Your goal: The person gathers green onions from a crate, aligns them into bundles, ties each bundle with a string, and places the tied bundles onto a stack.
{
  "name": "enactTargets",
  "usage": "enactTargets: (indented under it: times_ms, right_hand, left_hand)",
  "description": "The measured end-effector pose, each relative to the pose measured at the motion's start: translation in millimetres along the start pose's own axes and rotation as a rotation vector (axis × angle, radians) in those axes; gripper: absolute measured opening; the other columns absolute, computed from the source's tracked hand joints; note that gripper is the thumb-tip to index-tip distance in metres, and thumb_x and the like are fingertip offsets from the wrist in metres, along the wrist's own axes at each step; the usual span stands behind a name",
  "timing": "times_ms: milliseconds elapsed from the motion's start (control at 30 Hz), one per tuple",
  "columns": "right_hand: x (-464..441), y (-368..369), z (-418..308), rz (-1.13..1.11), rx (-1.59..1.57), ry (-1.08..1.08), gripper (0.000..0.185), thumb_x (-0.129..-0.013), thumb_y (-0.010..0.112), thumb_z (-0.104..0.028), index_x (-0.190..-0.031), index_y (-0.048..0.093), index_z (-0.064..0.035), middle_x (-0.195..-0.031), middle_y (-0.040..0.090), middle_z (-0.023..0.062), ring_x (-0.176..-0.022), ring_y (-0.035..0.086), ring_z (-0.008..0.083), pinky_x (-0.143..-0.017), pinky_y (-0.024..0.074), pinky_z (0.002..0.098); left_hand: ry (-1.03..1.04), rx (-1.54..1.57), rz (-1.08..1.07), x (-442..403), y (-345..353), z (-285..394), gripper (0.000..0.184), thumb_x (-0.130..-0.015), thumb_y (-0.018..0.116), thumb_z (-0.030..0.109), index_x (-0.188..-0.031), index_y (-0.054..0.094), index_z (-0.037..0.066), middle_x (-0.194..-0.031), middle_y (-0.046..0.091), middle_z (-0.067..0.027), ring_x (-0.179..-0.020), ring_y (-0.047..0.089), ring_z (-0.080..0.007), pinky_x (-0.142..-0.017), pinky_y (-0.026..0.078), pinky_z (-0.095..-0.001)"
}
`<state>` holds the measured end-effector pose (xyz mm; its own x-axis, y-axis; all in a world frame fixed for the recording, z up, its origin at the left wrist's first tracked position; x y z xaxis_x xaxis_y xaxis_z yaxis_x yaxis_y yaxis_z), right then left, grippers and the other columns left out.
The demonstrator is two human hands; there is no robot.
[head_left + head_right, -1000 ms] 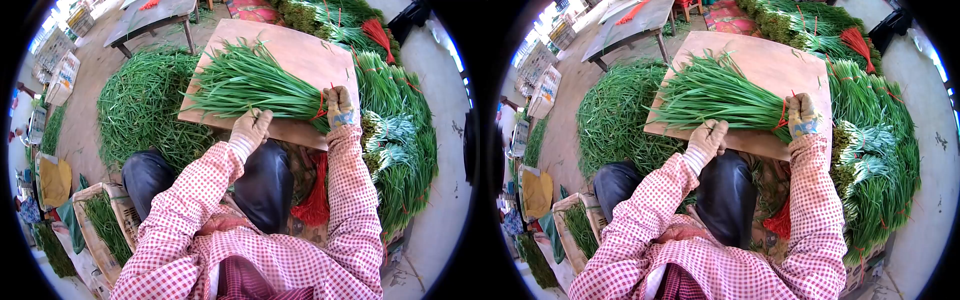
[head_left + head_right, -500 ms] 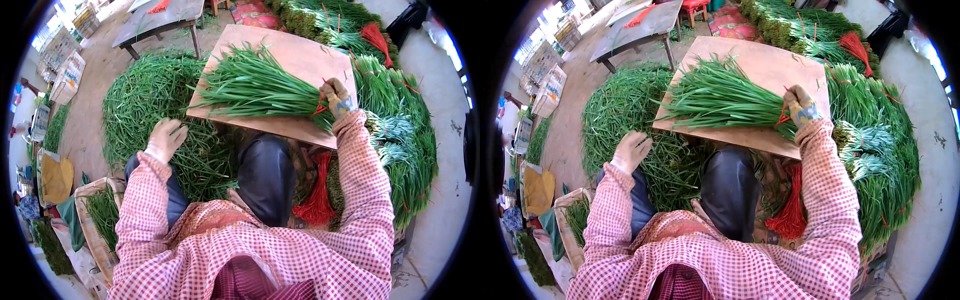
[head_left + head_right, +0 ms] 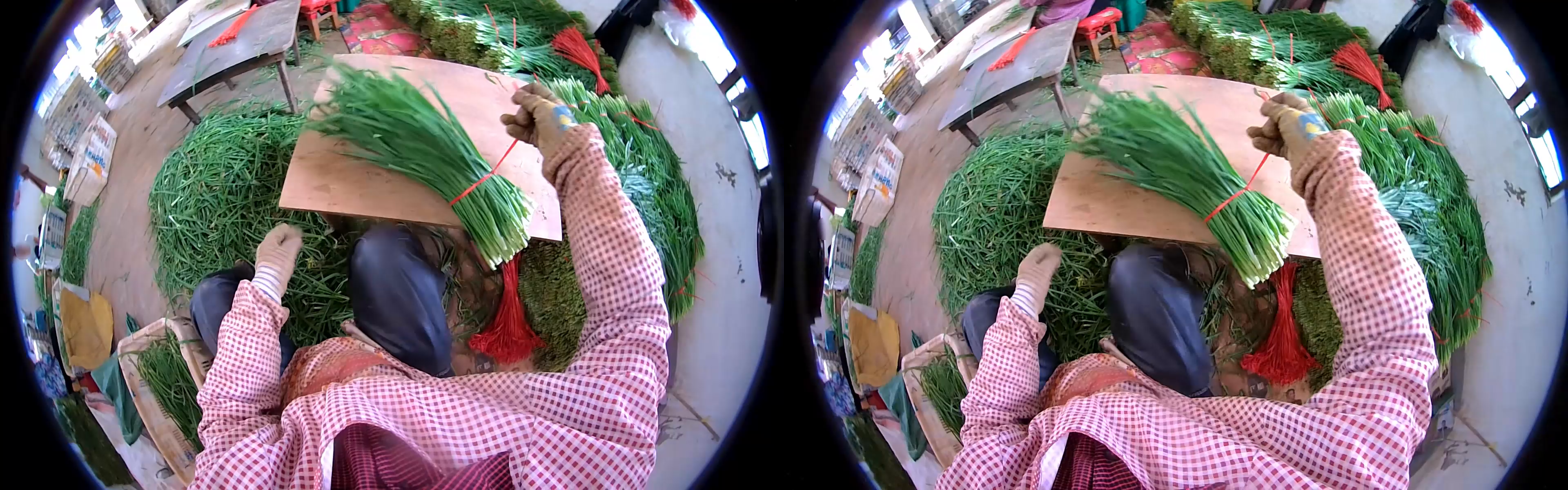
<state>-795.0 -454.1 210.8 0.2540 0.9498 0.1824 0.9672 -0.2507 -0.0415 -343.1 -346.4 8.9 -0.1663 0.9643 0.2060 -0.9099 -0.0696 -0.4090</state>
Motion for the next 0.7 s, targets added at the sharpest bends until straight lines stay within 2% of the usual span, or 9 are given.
enactTargets:
  times_ms: [33, 67, 267, 333, 367, 433, 467, 567, 700]
  right_hand:
    - [-9, -4, 11, -0.023, 0.002, 0.023, 0.008, -0.09, 0.06, -0.015, -0.096, 0.056, -0.0128, -0.06, 0.054, -0.0021, -0.067, 0.068, 0.0178, -0.052, 0.0563, 0.0288]
    - [-12, -7, 11, -0.01, -0.038, -0.009, 0.008, -0.091, 0.06, -0.017, -0.096, 0.056, -0.0118, -0.06, 0.054, -0.002, -0.067, 0.068, 0.0177, -0.052, 0.0563, 0.0284]
    - [-38, -23, 12, -0.143, 0.205, -0.028, 0.017, -0.09, 0.062, -0.025, -0.102, 0.059, -0.013, -0.069, 0.06, -0.001, -0.071, 0.068, 0.0153, -0.057, 0.0525, 0.0264]
    - [-73, -34, 47, -0.354, 0.665, -0.278, 0.044, -0.085, 0.068, -0.042, -0.113, 0.059, -0.0094, -0.093, 0.066, 0.0051, -0.091, 0.061, 0.0128, -0.07, 0.05, 0.027]
    - [-92, -44, 93, -0.311, 0.735, -0.147, 0.058, -0.08, 0.07, -0.051, -0.116, 0.059, -0.0064, -0.106, 0.066, 0.0106, -0.105, 0.058, 0.0224, -0.088, 0.0474, 0.0354]
    - [-54, -22, 112, -0.697, 0.794, 0.077, 0.089, -0.073, 0.07, -0.062, -0.134, 0.046, -0.0022, -0.126, 0.057, 0.0202, -0.117, 0.053, 0.0269, -0.098, 0.041, 0.0438]
    - [-51, -27, 136, -0.574, 0.887, 0.06, 0.093, -0.072, 0.071, -0.062, -0.136, 0.043, -0.0004, -0.127, 0.055, 0.0216, -0.119, 0.051, 0.0284, -0.1, 0.0395, 0.045]
    - [-15, -14, 134, -0.632, 0.512, 0.076, 0.099, -0.059, 0.084, -0.058, -0.129, 0.045, 0.0004, -0.117, 0.06, 0.0198, -0.114, 0.055, 0.0269, -0.092, 0.0469, 0.0379]
    - [20, 0, 125, -0.444, 0.728, 0.051, 0.088, -0.06, 0.087, -0.049, -0.122, 0.049, 0.001, -0.107, 0.065, 0.0154, -0.101, 0.062, 0.0233, -0.081, 0.0523, 0.0361]
  left_hand:
    - [0.376, -0.193, 0.1, 3, 9, 12, 0.037, -0.08, 0.065, 0.009, -0.115, 0.056, 0.002, -0.105, 0.062, -0.0082, -0.083, 0.059, -0.0157, -0.08, 0.048, -0.0279]
    - [0.395, -0.082, 0.089, 14, 21, 40, 0.042, -0.079, 0.064, 0.004, -0.12, 0.054, 0.001, -0.111, 0.061, -0.0094, -0.093, 0.059, -0.0171, -0.087, 0.047, -0.0289]
    - [0.148, 0.339, -0.362, 52, 110, 139, 0.042, -0.084, 0.068, 0.014, -0.12, 0.052, -0.002, -0.112, 0.061, -0.0128, -0.105, 0.058, -0.019, -0.094, 0.045, -0.0303]
    - [0.037, 0.471, -0.569, 51, 149, 140, 0.051, -0.084, 0.069, 0.017, -0.125, 0.046, -0.003, -0.114, 0.058, -0.0143, -0.105, 0.057, -0.0196, -0.092, 0.046, -0.0293]
    - [-0.077, 0.518, -0.67, 51, 168, 138, 0.059, -0.083, 0.069, 0.018, -0.131, 0.041, 0.0, -0.122, 0.053, -0.0149, -0.109, 0.054, -0.0203, -0.091, 0.047, -0.0339]
    - [-0.377, 0.616, -0.705, 58, 194, 136, 0.066, -0.084, 0.069, 0.025, -0.135, 0.035, 0.002, -0.13, 0.046, -0.0163, -0.118, 0.048, -0.0251, -0.096, 0.043, -0.0435]
    - [-0.458, 0.629, -0.753, 58, 206, 132, 0.067, -0.084, 0.068, 0.03, -0.136, 0.035, 0.003, -0.131, 0.045, -0.0164, -0.121, 0.045, -0.0281, -0.099, 0.039, -0.0473]
    - [-0.534, 0.614, -0.779, 65, 224, 136, 0.068, -0.085, 0.066, 0.041, -0.134, 0.038, 0.003, -0.132, 0.045, -0.0169, -0.125, 0.04, -0.0362, -0.105, 0.03, -0.0516]
    - [-0.465, 0.781, -0.645, 59, 239, 131, 0.059, -0.085, 0.067, 0.042, -0.128, 0.046, 0.008, -0.125, 0.051, -0.0138, -0.118, 0.049, -0.0295, -0.096, 0.042, -0.0451]
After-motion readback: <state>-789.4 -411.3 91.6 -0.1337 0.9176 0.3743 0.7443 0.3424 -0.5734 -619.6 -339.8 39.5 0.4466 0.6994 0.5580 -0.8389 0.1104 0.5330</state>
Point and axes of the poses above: each hand's wrist, its own x-axis away from the middle knuckle, its own y-axis out of the palm, z = x × y, the point moved 4 cm from there along -x, towards the middle knuckle
